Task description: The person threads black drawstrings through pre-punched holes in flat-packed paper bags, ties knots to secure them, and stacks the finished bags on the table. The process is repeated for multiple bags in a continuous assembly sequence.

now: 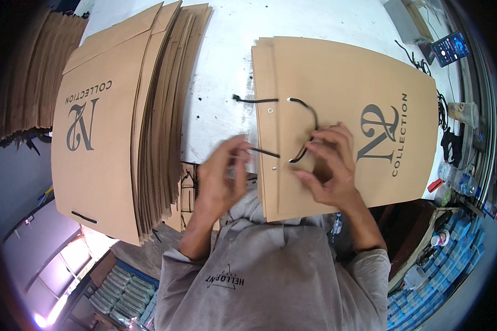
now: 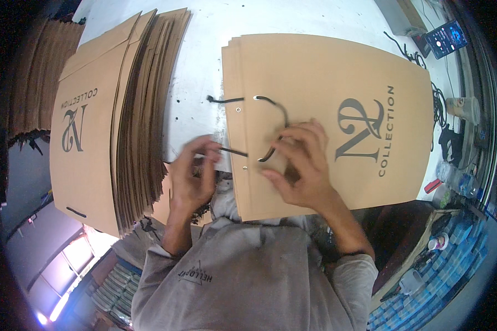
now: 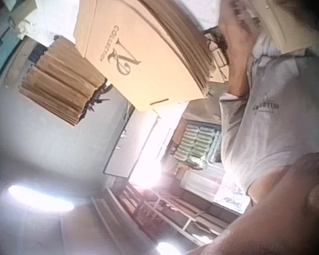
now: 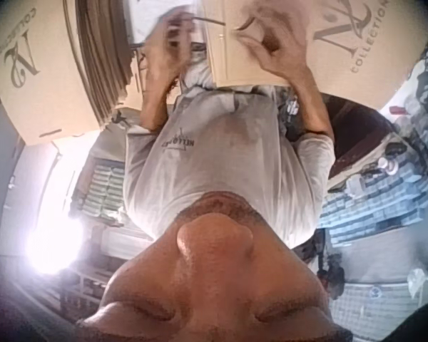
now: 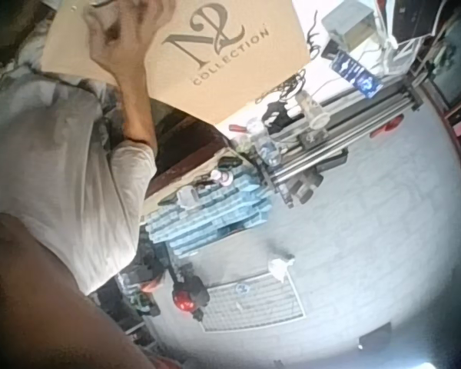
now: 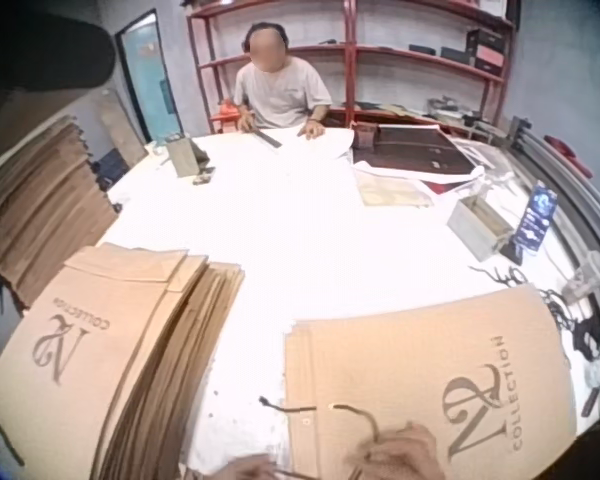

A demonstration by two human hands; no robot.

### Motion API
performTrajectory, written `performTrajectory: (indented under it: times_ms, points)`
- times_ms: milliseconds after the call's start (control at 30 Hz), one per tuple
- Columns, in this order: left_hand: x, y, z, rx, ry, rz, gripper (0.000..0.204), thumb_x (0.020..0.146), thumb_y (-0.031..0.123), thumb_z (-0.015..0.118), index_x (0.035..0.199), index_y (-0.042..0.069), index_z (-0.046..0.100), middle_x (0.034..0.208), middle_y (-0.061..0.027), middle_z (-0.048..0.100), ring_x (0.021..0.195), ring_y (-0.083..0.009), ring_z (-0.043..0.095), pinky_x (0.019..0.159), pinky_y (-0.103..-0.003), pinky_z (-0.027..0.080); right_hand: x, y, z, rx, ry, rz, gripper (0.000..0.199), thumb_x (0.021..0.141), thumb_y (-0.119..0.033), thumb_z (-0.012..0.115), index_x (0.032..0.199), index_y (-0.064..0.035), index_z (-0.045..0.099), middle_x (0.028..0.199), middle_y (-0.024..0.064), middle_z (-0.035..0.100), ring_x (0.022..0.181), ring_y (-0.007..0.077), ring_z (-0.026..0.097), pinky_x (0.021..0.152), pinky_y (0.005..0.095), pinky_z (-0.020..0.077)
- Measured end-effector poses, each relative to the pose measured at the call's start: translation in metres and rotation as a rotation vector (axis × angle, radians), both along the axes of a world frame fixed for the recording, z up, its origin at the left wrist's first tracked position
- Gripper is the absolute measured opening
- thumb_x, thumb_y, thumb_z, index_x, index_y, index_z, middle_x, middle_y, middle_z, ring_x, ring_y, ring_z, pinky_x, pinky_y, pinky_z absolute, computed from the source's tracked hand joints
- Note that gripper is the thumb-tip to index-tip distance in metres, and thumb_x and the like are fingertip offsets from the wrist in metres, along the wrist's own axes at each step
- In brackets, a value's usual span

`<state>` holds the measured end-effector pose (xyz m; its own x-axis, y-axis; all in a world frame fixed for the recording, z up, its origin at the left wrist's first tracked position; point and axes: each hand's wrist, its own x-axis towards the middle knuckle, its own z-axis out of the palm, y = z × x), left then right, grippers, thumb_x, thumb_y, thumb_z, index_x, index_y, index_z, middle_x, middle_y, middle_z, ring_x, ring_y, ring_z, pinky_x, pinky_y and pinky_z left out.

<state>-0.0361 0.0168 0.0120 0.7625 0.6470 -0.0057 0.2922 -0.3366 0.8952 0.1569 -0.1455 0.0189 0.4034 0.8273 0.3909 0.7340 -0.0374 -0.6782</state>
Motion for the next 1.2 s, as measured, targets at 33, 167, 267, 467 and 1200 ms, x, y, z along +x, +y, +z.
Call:
performTrajectory:
  times_ms: [33, 167, 267, 467, 1200]
  points:
    - [-0.009, 0.009, -0.004, 0.199, 0.023, 0.11, 0.035, 0.097, -0.009, 0.058, 0.131, -0.003, 0.052, 0.108, -0.0141, 0.071, 0.087, -0.0166, 0.071, 0.075, -0.028, 0.06, 0.008, -0.005, -0.003, 0.011, 0.04, -0.019, 0.035, 0.078, -0.013, 0.082, 0.109, -0.002, 0.069, 0.116, 0.0161, 0.064, 0.107, 0.0353, 0.059, 0.109, 0.0576, 0.0382]
    - [-0.012, 0.007, -0.007, 0.106, -0.104, 0.269, 0.019, 0.095, -0.013, 0.057, 0.112, -0.005, 0.061, 0.1, -0.014, 0.07, 0.084, -0.0159, 0.07, 0.073, -0.028, 0.058, 0.015, -0.016, -0.017, 0.01, 0.138, -0.059, 0.042, 0.081, -0.008, 0.081, 0.118, 0.0039, 0.066, 0.119, 0.0197, 0.063, 0.101, 0.0322, 0.063, 0.098, 0.0484, 0.0497]
    - [0.005, -0.029, 0.008, -0.138, -0.431, 0.096, 0.022, 0.095, -0.01, 0.06, 0.117, -0.005, 0.061, 0.099, -0.0115, 0.068, 0.083, -0.014, 0.067, 0.071, -0.024, 0.054, -0.028, 0.016, 0.024, 0.073, 0.215, 0.116, 0.035, 0.081, 0.001, 0.08, 0.113, 0.005, 0.067, 0.112, 0.021, 0.066, 0.093, 0.0281, 0.067, 0.076, 0.0345, 0.0567]
    - [0.021, -0.014, 0.029, -0.879, -0.136, -0.02, 0.033, 0.099, 0.002, 0.066, 0.131, -0.003, 0.058, 0.097, -0.0092, 0.068, 0.079, -0.0106, 0.066, 0.068, -0.023, 0.054, -0.044, 0.014, 0.025, 0.291, 0.33, 0.13, 0.027, 0.082, 0.01, 0.075, 0.109, 0.0066, 0.069, 0.094, 0.0187, 0.071, 0.075, 0.0295, 0.067, 0.066, 0.0381, 0.0546]
    - [0.039, -0.023, -0.007, -0.174, -0.319, -0.155, 0.019, 0.088, -0.007, 0.076, 0.105, 0.0, 0.078, 0.104, -0.0138, 0.073, 0.091, -0.0183, 0.071, 0.079, -0.028, 0.058, -0.017, 0.004, 0.011, -0.23, 0.893, -0.026, 0.007, 0.101, -0.001, 0.06, 0.103, 0.0001, 0.066, 0.09, 0.0038, 0.057, 0.081, 0.0087, 0.055, 0.07, 0.0253, 0.0448]
